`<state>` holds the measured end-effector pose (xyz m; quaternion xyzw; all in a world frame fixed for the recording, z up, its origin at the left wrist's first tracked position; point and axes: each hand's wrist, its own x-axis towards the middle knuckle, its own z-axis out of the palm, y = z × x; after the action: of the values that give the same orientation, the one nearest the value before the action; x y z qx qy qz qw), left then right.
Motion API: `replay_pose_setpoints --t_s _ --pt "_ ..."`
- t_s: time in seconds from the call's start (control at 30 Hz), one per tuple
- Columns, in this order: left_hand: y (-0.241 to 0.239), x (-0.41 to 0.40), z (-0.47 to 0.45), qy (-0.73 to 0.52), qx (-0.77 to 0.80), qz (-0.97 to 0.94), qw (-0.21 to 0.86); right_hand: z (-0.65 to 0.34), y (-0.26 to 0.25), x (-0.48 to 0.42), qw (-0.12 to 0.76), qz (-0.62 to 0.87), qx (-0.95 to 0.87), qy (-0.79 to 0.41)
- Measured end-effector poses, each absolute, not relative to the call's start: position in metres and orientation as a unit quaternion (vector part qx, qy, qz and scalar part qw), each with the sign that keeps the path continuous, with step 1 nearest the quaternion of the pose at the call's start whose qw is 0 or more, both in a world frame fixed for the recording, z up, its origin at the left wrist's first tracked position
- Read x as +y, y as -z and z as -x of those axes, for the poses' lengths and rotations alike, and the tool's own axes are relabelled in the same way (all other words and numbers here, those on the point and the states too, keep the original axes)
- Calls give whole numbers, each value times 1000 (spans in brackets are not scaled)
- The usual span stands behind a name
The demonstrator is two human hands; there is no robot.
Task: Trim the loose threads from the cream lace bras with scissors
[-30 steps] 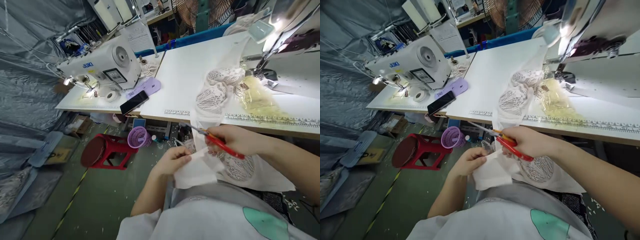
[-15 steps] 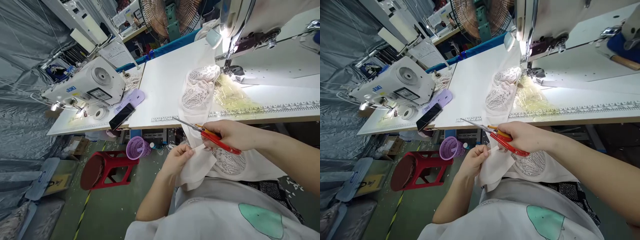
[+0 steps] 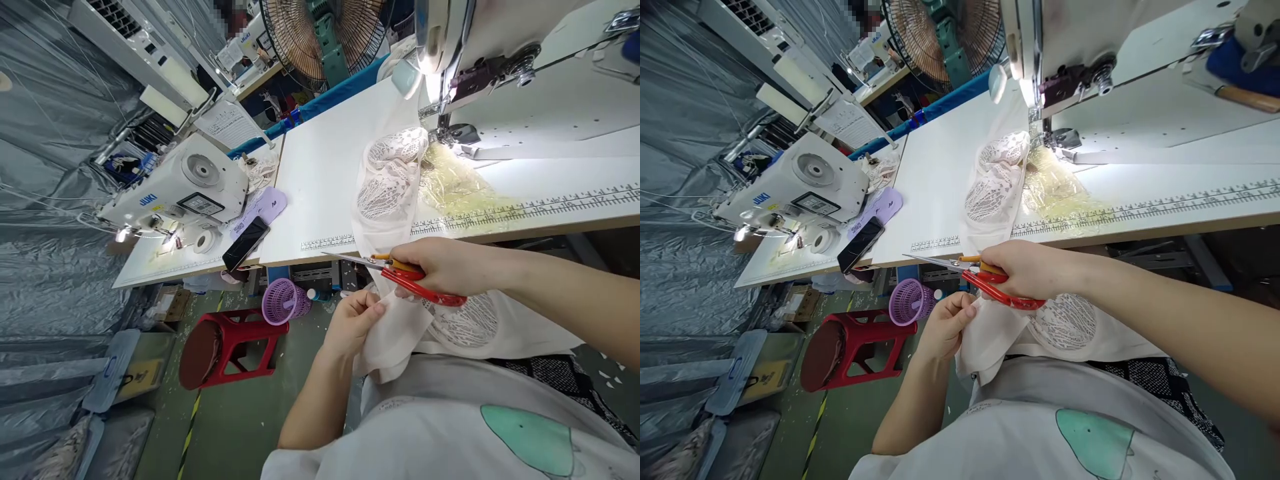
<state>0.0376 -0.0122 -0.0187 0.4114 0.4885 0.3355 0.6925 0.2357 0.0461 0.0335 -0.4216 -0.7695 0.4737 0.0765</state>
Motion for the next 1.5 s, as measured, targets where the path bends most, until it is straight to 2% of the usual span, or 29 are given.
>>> replay_pose_setpoints --t_s 0.27,0.57,1.07,1.5 --pt "14 -12 -36 -334 499 -457 656 -235 -34 49 69 394 -801 -446" --pt "6 -6 -32 -285 480 -480 677 -234 -38 49 57 374 -822 -425" --pt "8 -5 -39 -291 508 -474 657 -231 -37 52 39 365 -835 -411" --pt "1 -13 -48 -306 515 -484 637 -228 -34 47 59 373 -822 -427"
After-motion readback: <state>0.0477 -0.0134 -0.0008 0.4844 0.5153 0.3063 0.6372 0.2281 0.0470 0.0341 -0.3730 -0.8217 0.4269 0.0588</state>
